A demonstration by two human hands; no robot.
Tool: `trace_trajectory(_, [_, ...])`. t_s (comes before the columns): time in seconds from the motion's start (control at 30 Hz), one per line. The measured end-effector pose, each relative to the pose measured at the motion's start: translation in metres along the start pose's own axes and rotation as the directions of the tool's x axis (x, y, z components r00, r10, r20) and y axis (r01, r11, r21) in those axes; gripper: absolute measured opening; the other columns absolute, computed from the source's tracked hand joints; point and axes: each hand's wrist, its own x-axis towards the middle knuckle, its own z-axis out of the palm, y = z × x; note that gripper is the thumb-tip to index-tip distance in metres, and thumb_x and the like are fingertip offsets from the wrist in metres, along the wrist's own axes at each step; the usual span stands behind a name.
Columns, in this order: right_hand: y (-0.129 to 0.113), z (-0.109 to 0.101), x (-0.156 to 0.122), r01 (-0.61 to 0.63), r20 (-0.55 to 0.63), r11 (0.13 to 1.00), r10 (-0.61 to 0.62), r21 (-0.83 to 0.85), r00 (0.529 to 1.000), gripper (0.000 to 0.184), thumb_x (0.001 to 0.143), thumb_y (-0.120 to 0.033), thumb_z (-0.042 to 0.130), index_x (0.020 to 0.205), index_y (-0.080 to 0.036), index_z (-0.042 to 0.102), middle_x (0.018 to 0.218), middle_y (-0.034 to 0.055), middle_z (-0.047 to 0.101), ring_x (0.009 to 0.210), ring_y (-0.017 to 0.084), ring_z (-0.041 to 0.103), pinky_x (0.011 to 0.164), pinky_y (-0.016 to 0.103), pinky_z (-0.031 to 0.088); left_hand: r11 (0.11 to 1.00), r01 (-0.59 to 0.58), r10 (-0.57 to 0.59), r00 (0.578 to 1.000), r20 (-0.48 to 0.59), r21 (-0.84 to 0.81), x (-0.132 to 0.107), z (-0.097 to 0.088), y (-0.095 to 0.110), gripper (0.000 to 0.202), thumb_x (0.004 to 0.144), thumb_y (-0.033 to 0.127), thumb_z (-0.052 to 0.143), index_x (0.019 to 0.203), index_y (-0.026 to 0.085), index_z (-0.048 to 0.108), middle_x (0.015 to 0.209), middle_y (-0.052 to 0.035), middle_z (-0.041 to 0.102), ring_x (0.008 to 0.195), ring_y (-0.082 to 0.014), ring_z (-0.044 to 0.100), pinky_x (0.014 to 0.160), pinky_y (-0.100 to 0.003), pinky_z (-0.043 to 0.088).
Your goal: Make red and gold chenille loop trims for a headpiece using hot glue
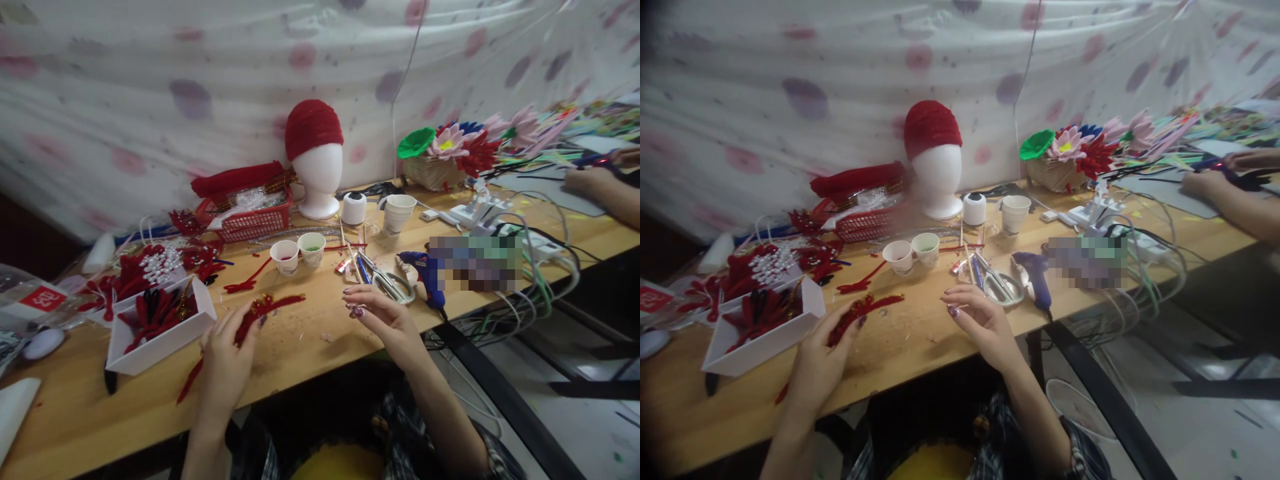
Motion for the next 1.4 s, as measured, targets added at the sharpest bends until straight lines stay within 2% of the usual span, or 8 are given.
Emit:
trace_trajectory(0.27, [0.007,-0.009,-0.002,0.028,-0.010,0.999,-0.028,-0.018,1.000,0.008,0.087,-0.032,0.072,0.082,-0.026,0.075,0.110,0.0079,0.064,0.106,0.021,0.064,0.088,0.032,0.055,0.857,0.014,-0.049,0.997,0.054,0.515,0.052,-0.002,-0.005,0.034,0.097,0.022,0.045,0.120,0.018,0.070,0.121,-0.0178,0.074,0.112,-0.0354,0.064,0.105,-0.063,0.029])
trace_trajectory(0.53, [0.011,-0.003,0.007,0.029,0.074,0.999,-0.026,-0.043,0.997,0.006,0.085,-0.022,0.072,0.083,-0.028,0.072,0.114,0.0043,0.061,0.102,0.017,0.062,0.090,0.028,0.053,0.829,0.004,-0.120,0.978,0.172,0.559,0.057,0.005,-0.005,0.033,0.094,0.017,0.054,0.123,0.020,0.069,0.119,-0.0165,0.074,0.117,-0.0373,0.061,0.106,-0.071,0.026])
trace_trajectory(0.63, [0.011,0.005,0.010,0.008,0.128,0.999,-0.003,-0.041,0.992,0.008,0.085,-0.020,0.072,0.083,-0.028,0.071,0.113,0.0038,0.060,0.105,0.017,0.060,0.086,0.026,0.053,0.845,0.014,-0.053,0.997,0.057,0.535,0.051,0.002,0.000,0.031,0.091,0.019,0.060,0.121,0.018,0.070,0.129,-0.0199,0.068,0.124,-0.0420,0.055,0.105,-0.072,0.027])
trace_trajectory(0.77, [0.013,0.018,0.013,-0.047,0.155,0.999,0.046,0.004,0.987,0.012,0.083,-0.016,0.072,0.082,-0.027,0.069,0.112,0.0027,0.059,0.106,0.016,0.059,0.087,0.024,0.053,0.972,-0.115,0.150,0.975,-0.163,0.203,0.029,-0.007,0.026,0.019,0.093,0.027,0.062,0.108,0.024,0.074,0.106,-0.0088,0.074,0.108,-0.0289,0.064,0.101,-0.051,0.043])
trace_trajectory(0.87, [0.015,0.029,0.017,-0.121,0.120,0.990,0.112,0.070,0.986,0.018,0.082,-0.010,0.070,0.072,-0.024,0.063,0.109,0.0013,0.058,0.102,0.014,0.060,0.085,0.021,0.052,0.948,0.042,-0.014,0.996,0.089,-0.317,0.009,-0.003,0.051,0.013,0.090,0.026,0.068,0.102,0.029,0.073,0.093,0.0004,0.074,0.086,-0.0167,0.069,0.082,-0.030,0.055])
trace_trajectory(0.97, [0.016,0.037,0.022,-0.175,0.096,0.979,0.165,0.107,0.982,0.021,0.080,-0.009,0.071,0.070,-0.023,0.061,0.110,0.0003,0.058,0.106,0.012,0.059,0.090,0.019,0.050,0.787,0.278,-0.120,0.945,0.305,-0.551,0.000,0.010,0.067,0.018,0.084,0.027,0.076,0.102,0.029,0.075,0.094,0.0004,0.075,0.089,-0.0166,0.071,0.083,-0.027,0.057])
trace_trajectory(1.23, [0.019,0.042,0.027,-0.283,0.098,0.939,0.268,0.197,0.958,0.028,0.077,-0.014,0.079,0.079,-0.024,0.053,0.111,-0.0005,0.056,0.092,0.011,0.059,0.083,0.021,0.053,0.618,0.406,-0.126,0.896,0.425,-0.673,0.013,0.028,0.072,0.014,0.085,0.020,0.075,0.093,0.031,0.079,0.091,0.0029,0.076,0.088,-0.0111,0.070,0.080,-0.018,0.055])
trace_trajectory(1.4, [0.014,0.036,0.030,-0.158,0.093,0.981,0.168,-0.109,0.981,0.027,0.080,-0.018,0.078,0.078,-0.025,0.053,0.107,0.0000,0.058,0.100,0.015,0.060,0.085,0.025,0.052,0.626,0.379,-0.119,0.910,0.397,-0.682,0.019,0.028,0.070,0.010,0.087,0.020,0.072,0.078,0.024,0.076,0.077,0.0030,0.072,0.074,-0.0096,0.068,0.069,-0.017,0.053])
